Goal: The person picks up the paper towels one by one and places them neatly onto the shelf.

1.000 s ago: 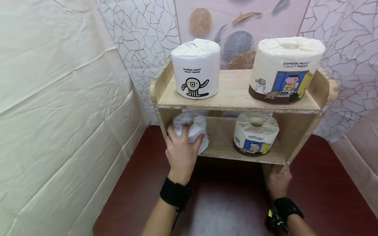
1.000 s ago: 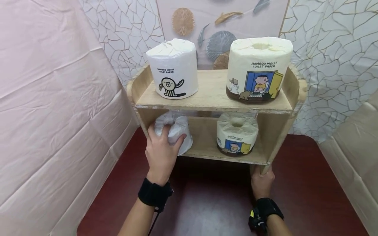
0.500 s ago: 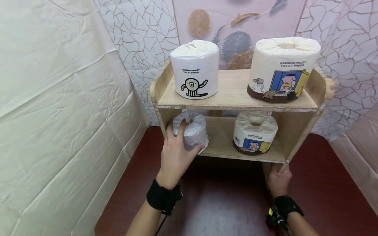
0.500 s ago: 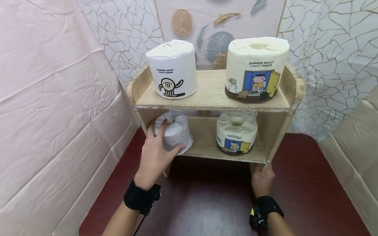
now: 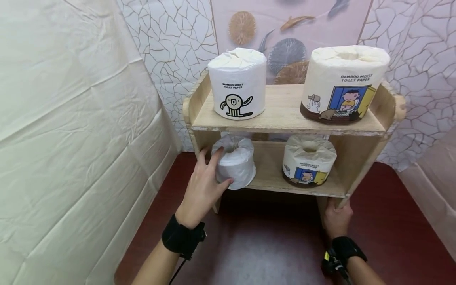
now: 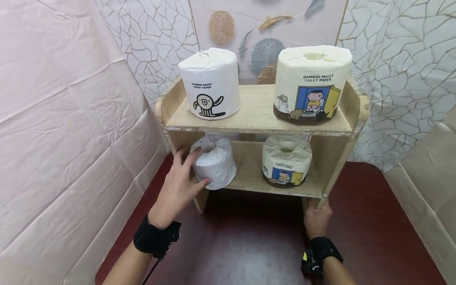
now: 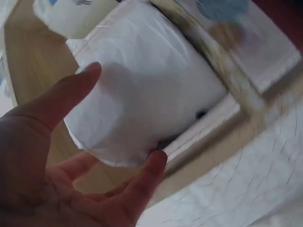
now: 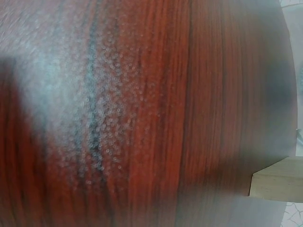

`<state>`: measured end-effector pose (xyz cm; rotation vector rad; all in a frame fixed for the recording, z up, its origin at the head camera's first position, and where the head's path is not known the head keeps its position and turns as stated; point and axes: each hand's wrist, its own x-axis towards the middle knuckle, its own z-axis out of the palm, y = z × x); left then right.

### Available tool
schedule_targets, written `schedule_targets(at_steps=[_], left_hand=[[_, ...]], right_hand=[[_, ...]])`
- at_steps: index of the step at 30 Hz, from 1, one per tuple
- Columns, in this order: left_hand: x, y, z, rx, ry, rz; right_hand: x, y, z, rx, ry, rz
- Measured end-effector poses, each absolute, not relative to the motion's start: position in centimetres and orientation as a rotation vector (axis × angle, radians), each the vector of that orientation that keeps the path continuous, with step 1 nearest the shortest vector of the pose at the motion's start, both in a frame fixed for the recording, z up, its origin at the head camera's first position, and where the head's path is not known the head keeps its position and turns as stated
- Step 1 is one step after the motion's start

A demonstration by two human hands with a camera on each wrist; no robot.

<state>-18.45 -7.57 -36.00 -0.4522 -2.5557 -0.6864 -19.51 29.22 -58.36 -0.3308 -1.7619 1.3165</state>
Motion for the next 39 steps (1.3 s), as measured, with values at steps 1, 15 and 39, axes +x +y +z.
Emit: schedule_targets(at_steps=[1, 15, 39], left_hand=[[-18.3, -7.6, -36.0, -0.471, -2.550, -0.625], [-21.0, -10.7, -33.9, -1.119, -2.293, -0.071], [-24.3, -13.2, -32.4, -1.249, -2.061, 0.588]], right_hand=[[-19.4, 29.2, -58.4, -0.337, -1.764, 1.314], [-19.5, 29.6, -58.9, -0.307, -1.733, 1.318], [-19.4, 28.9, -58.4, -0.333, -1.770, 1.308]])
